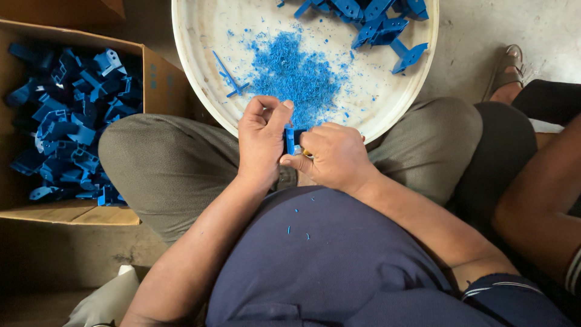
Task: The person trims excess material from blue plastic components using a handheld yellow utility knife while sitting on the floor.
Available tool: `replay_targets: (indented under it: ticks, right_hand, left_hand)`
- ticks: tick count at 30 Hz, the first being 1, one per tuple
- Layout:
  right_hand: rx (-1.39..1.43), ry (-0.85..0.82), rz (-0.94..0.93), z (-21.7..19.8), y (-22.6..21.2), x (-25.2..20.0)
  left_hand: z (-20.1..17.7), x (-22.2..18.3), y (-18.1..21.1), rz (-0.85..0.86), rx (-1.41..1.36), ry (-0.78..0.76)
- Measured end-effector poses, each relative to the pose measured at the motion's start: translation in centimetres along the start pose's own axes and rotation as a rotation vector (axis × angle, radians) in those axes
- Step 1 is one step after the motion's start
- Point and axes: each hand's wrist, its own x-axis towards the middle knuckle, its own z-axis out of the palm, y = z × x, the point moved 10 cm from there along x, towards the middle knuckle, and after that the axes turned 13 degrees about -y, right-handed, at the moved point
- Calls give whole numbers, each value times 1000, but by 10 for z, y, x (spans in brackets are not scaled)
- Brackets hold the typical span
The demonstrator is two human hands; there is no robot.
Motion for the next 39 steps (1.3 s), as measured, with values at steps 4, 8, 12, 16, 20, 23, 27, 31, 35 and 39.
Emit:
replay_targets:
  ticks: [4, 8, 12, 16, 20, 23, 27, 31, 35, 39]
  right_hand:
    - [39, 45, -21, -1, 5, -5]
    - [491, 13, 166, 14, 42, -12]
    - [778, 38, 296, 26, 62, -13]
    - [570, -14, 316, 12, 57, -8]
    - [304, -13, 216, -9, 37, 2]
    - [239, -46, 216, -11, 34, 6]
    - [214, -6, 177, -17, 29, 10]
    - [137, 2, 105, -21, 22, 12]
    - [125, 11, 56, -20, 19, 13]
    - [66, 5, 72, -15, 19, 15]
  left_hand:
    - [-6, 0, -2, -31, 19, 41]
    - [-7, 3, 5, 25, 3, -13]
    - [-1, -1, -5, -81, -46, -90]
    - [5, -3, -9, -136, -102, -136]
    - [2, -1, -11, -175, -176, -107]
    - [3, -1, -13, -190, -166, -108]
    - [4, -1, -16, -237, -191, -114]
    - [3, 1, -20, -251, -163, -114]
    - [0, 4, -23, -231, -97, -87]
    - [-2, 5, -18, -234, 10, -65]
